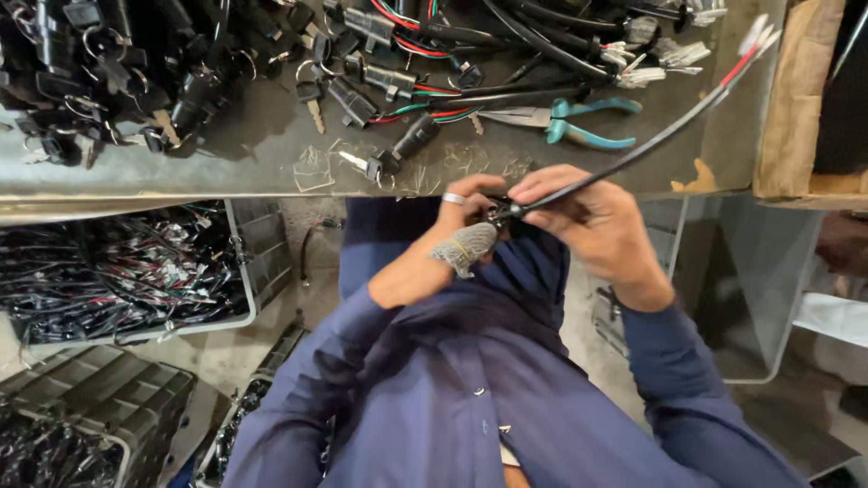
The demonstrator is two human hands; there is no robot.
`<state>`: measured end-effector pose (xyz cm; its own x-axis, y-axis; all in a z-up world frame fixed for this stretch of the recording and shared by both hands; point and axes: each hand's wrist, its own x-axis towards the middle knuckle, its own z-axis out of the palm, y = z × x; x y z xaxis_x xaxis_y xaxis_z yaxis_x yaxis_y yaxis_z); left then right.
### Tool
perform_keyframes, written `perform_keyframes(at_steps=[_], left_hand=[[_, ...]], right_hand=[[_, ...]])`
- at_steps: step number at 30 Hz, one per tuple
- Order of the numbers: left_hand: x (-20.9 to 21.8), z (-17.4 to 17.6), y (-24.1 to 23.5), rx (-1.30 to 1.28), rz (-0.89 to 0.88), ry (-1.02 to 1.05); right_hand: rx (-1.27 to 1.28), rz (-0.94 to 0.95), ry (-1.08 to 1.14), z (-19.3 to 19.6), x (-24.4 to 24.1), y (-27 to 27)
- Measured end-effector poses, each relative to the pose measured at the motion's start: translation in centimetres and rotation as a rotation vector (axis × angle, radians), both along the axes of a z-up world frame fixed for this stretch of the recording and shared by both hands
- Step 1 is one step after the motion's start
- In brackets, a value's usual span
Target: The person repeatedly strips the outer insulation from black wires using pliers, exposing the inner conductors. The person handles multiple wires one at a time, cutting the insulation and discarding the removed pieces onto the table.
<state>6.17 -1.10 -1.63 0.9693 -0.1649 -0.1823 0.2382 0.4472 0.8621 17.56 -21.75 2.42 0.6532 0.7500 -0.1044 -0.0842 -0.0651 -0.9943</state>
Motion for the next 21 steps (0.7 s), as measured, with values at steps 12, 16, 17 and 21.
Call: perform_keyframes(at_steps=[12,16,17,21], left_hand=[[-1.4,-0.3,-0.3,0.69,0.247,-0.502],[-2.2,0.4,0.0,0.767,0.181,-0.505],[-2.1,0.6,-0.1,0.829,0.152,-0.534],[-1.4,0.5,0.1,0.925,0.076,-0.596]], right_hand=[[-0.128,-0.26,-0.219,-3.3,-4.5,1.8],[-0.092,-0.1,0.122,-3.7,-2.7,-1.1],[-0.099,-0.102,0.121,-3.3,-2.4,-1.3],[-0.158,0.02,0.225,-0.7,-2.1,0.7]])
